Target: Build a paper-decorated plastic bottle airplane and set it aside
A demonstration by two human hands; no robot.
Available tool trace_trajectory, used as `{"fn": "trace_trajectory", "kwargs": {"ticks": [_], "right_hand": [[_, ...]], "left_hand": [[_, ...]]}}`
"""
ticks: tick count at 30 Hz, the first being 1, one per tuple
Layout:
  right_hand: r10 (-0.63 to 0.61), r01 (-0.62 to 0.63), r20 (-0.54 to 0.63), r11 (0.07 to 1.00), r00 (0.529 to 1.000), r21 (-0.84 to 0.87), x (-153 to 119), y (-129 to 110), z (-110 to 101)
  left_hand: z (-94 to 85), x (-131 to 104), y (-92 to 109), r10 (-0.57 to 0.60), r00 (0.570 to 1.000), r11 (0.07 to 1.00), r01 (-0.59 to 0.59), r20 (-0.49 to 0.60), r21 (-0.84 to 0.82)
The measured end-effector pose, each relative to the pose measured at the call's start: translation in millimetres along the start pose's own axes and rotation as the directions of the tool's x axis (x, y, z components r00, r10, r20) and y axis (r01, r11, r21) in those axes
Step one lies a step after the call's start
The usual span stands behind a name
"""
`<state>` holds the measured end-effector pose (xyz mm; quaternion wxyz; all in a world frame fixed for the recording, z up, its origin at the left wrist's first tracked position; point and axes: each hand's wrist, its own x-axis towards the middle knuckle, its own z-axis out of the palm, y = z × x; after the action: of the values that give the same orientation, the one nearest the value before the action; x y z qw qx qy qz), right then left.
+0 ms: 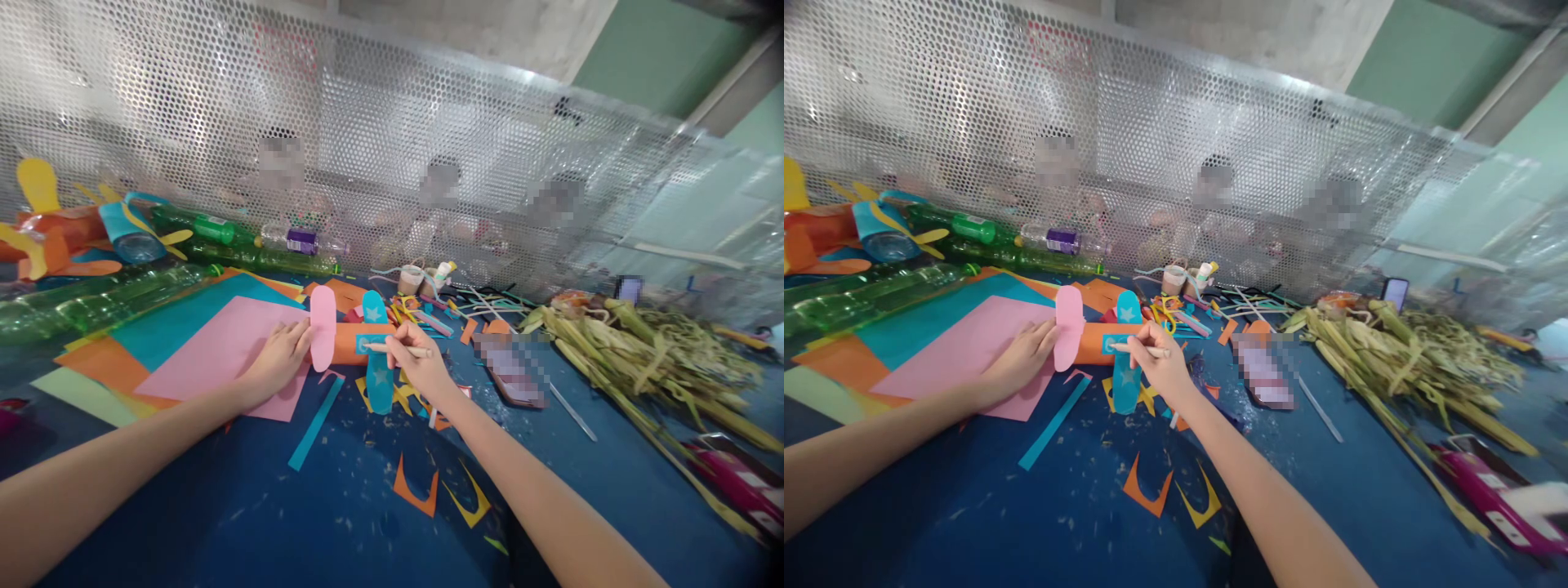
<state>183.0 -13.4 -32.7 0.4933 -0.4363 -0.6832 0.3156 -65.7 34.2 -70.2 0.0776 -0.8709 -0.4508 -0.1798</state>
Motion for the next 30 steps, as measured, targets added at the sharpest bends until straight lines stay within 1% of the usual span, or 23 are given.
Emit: {"fn": "trace_trajectory", "kwargs": {"ticks": [5,8,11,14,18,23,30], "right_hand": [[-0.004,0.003,-0.018,0.999,1.0,-0.053,0.1,-0.4,-0.9],[-0.005,0.002,-0.03,0.997,1.0,-0.082,0.1,-0.9,-1.3],[0.011,-0.013,-0.023,0.998,1.0,-0.067,0.0,-1.3,-0.6],[0.03,-0.031,-0.023,0.998,0.999,-0.051,0.0,-1.1,0.8],[0.039,-0.04,-0.018,0.999,0.999,-0.034,-0.1,1.0,1.8],[0.045,-0.045,-0.001,0.999,0.999,-0.025,-0.7,2.1,1.6],[0.028,-0.027,0.017,0.999,0.999,-0.031,-1.3,-0.1,1.9]], "left_hand": [[-2.4,0.1,1.7,-0.013,1.0,1.0,0.014,0.006,-0.019],[-0.6,-0.9,0.6,0.001,1.0,1.0,-0.001,-0.005,-0.004],[2.4,-1.8,-1.4,0.027,0.999,0.999,-0.027,-0.021,0.033],[2.5,-1.7,-1.8,0.041,0.999,0.998,-0.041,-0.014,0.052],[0.2,-0.8,-0.3,0.015,1.0,1.0,-0.015,-0.012,0.023],[1.5,-0.8,-0.9,0.005,1.0,1.0,-0.006,-0.022,-0.002],[0.6,0.4,0.1,0.022,0.999,1.0,-0.022,-0.023,0.012]]}}
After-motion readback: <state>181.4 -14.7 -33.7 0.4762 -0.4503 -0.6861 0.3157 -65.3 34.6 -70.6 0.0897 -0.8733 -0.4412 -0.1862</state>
